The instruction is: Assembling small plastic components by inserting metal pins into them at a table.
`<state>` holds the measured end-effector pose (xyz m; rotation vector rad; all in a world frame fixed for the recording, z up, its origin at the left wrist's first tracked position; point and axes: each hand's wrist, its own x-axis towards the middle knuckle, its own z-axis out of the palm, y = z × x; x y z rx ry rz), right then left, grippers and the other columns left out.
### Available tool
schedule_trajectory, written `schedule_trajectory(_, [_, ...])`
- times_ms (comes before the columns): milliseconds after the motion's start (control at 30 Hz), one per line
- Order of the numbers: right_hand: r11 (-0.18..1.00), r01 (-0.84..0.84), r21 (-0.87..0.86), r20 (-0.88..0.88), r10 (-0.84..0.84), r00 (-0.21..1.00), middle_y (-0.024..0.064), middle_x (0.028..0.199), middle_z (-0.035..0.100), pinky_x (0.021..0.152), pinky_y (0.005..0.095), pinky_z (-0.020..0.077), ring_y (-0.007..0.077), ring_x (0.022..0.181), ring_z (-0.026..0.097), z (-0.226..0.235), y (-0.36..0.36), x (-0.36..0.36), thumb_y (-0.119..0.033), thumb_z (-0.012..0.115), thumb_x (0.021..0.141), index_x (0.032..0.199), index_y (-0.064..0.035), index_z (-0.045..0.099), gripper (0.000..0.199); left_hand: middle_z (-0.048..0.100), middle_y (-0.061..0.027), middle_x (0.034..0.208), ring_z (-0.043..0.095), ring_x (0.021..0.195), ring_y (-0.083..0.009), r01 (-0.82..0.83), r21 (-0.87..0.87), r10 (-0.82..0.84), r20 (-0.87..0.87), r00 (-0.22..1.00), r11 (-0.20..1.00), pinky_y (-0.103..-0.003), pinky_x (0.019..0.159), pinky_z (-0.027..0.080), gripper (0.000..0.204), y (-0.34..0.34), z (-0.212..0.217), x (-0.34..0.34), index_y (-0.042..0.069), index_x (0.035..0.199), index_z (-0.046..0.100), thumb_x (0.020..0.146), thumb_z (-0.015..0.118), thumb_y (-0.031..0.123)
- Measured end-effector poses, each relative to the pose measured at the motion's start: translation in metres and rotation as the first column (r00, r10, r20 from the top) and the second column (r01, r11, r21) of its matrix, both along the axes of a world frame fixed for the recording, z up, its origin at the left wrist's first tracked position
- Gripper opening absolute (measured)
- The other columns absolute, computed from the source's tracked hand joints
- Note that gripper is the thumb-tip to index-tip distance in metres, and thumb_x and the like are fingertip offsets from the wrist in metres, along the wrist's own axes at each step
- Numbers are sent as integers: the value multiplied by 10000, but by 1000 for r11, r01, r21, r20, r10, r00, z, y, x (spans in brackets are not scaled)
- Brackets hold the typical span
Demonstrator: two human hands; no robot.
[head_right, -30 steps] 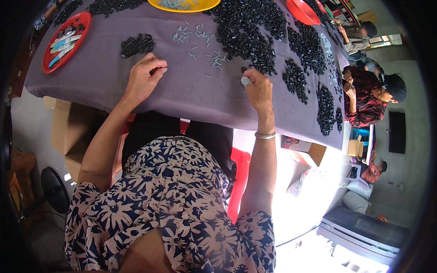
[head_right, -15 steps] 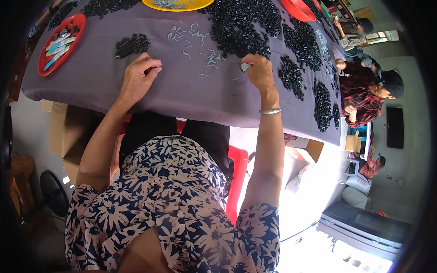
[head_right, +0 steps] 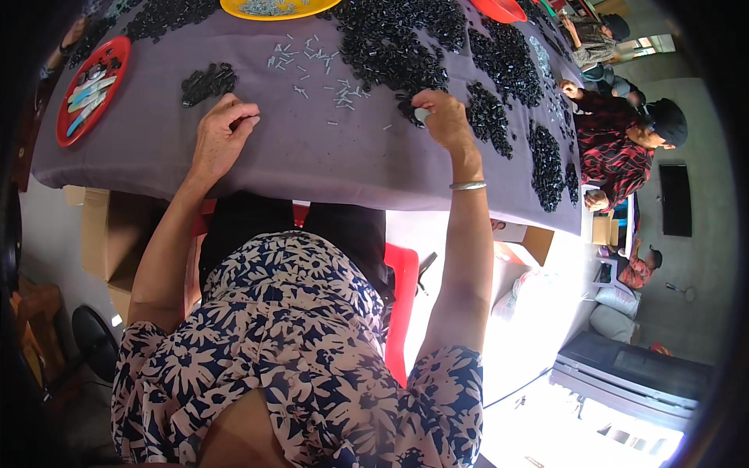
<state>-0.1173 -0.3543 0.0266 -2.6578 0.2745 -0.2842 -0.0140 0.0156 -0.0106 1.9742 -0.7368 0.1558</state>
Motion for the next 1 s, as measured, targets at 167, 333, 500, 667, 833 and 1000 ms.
schedule_trajectory(167, [994, -69, 84, 85, 62, 994, 83, 924, 724, 780, 301, 528, 175, 854, 692, 5, 20, 6, 100, 580, 774, 1010, -61, 696, 309, 598, -46, 838, 606, 714, -208, 9, -16, -9, 10, 1000, 1000, -317, 665, 469, 113, 0, -2, 0, 58, 916, 672, 806, 670, 37])
schedule_trajectory(333, [995, 59, 76, 207, -74, 976, 37, 889, 715, 749, 260, 509, 119, 808, 655, 16, -8, -5, 92, 582, 804, 1016, -43, 695, 277, 567, -36, 817, 541, 689, -134, 17, -4, -17, 38, 999, 1000, -263, 638, 440, 127, -1, -1, 1, 20, 953, 669, 827, 670, 4])
schedule_trajectory(500, [996, 67, 64, 121, -74, 990, 9, 857, 693, 716, 233, 483, 73, 777, 603, 27, -7, -17, 69, 592, 823, 1014, -35, 703, 243, 567, -43, 800, 564, 670, -184, 0, -32, 0, 22, 1000, 999, -301, 639, 450, 111, 1, -2, 2, 58, 917, 675, 810, 679, 31])
schedule_trajectory(667, [1000, -18, 14, 92, 17, 996, 65, 865, 711, 705, 266, 501, 130, 767, 642, 22, 10, -15, 52, 607, 807, 1000, -46, 710, 239, 549, -34, 770, 531, 648, -140, 0, -139, 5, 36, 999, 990, -272, 613, 434, 107, -1, -2, 3, 36, 913, 681, 810, 687, 8])
schedule_trajectory(833, [990, 113, -85, -115, -122, 986, 126, 835, 711, 715, 326, 517, 242, 769, 679, 10, 26, 2, -42, 644, 784, 944, -57, 720, 177, 552, -33, 769, 540, 653, -131, -7, -160, 12, 33, 999, 987, -266, 608, 442, 108, -2, 0, 1, 28, 911, 682, 807, 686, -4])
schedule_trajectory(1000, [987, 153, -45, -232, -159, 960, 109, 803, 706, 702, 325, 514, 202, 733, 665, 12, 28, 15, -108, 703, 776, 898, -43, 721, 140, 557, -39, 768, 553, 651, -143, -3, -150, 10, 48, 999, 989, -272, 605, 449, 111, -1, -1, 2, 34, 908, 683, 803, 687, -3])
